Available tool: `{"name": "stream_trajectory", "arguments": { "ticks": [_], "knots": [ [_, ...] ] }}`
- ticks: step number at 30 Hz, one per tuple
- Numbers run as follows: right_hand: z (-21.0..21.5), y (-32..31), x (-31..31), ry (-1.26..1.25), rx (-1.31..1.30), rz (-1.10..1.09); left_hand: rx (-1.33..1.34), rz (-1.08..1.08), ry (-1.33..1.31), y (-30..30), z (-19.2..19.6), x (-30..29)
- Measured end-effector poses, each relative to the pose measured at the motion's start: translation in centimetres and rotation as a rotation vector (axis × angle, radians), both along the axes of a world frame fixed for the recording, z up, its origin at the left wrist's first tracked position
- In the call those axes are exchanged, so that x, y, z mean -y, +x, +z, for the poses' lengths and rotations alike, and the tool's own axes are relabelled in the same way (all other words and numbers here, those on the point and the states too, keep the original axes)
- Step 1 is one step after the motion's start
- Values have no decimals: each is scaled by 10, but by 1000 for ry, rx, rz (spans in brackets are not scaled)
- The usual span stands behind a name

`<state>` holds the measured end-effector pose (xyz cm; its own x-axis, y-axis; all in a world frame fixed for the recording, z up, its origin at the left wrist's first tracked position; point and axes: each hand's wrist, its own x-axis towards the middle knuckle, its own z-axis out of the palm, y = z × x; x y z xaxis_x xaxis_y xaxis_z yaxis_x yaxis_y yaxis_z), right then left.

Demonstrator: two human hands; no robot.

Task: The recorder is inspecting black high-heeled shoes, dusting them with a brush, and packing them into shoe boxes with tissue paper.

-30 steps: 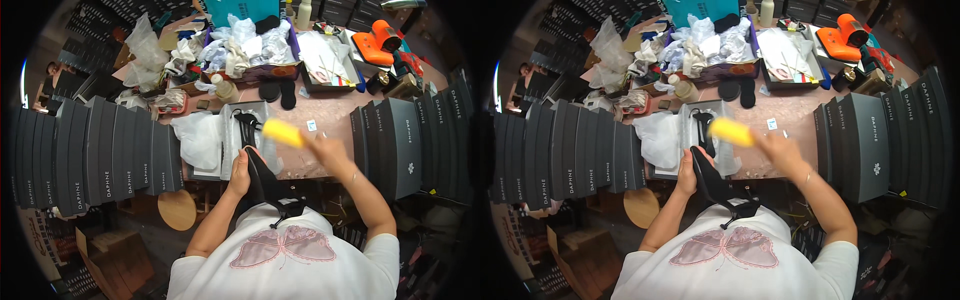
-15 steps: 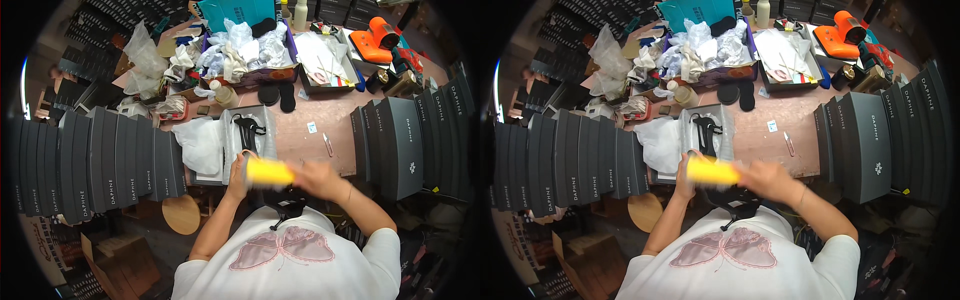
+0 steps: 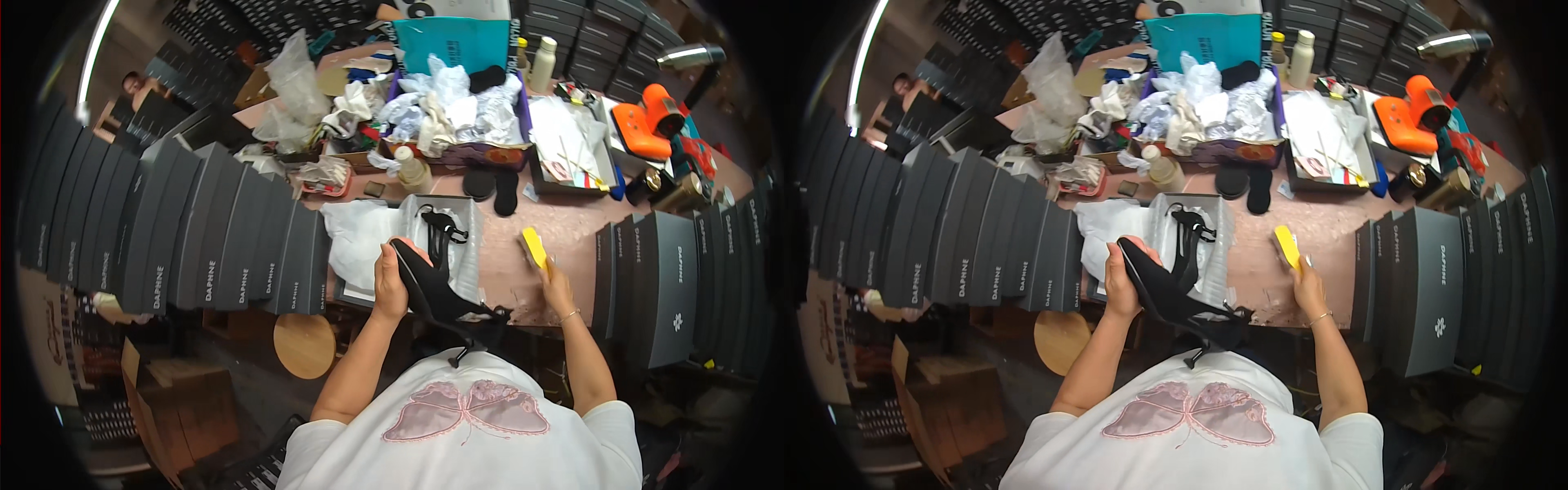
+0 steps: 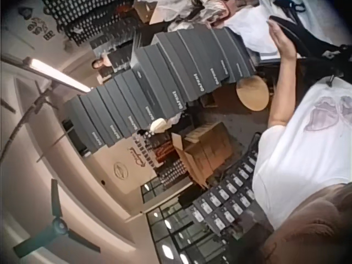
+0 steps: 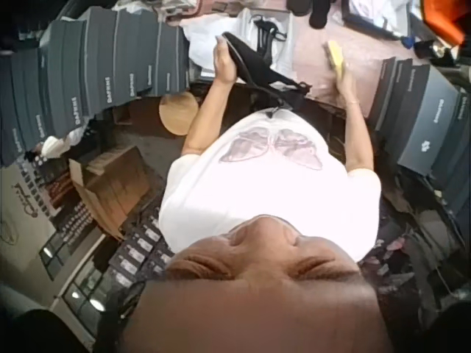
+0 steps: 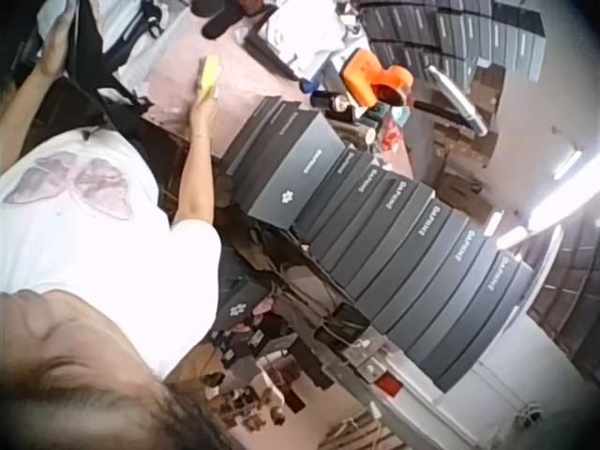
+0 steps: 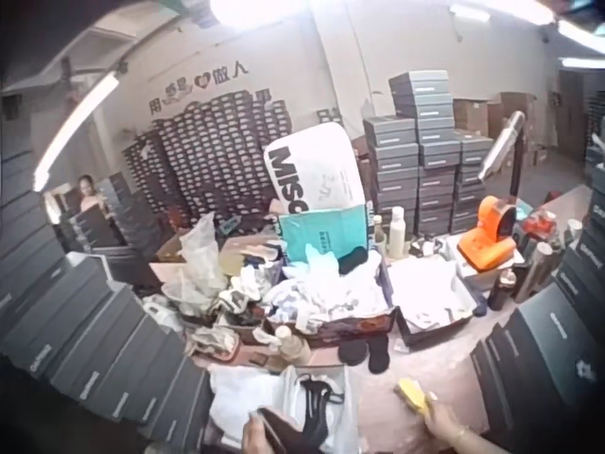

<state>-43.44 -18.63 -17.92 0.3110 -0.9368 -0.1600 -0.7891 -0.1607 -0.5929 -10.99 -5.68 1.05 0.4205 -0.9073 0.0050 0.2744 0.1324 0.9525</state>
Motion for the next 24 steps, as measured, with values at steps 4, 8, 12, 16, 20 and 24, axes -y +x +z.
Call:
{"name": "stream_trajectory", "arguments": {
  "ticks": [4,8,12,16,20,24],
  "knots": [
    [1,29,-22,-390,85,83,81,337,-8,17,11,-11],
    [52,60,-68,1225,1212,-60,112,489,-41,27,12,-21],
    [131,132,-95,1210,1606,24,-210,330,-200,24,12,-30],
    [173,155,-108,393,1311,75,-328,257,31,25,4,-49],
    [189,176,-144,-144,798,665,-465,80,259,18,-27,-74],
    [190,182,-162,-100,715,673,-633,-106,282,44,-37,-83]
  ]
}}
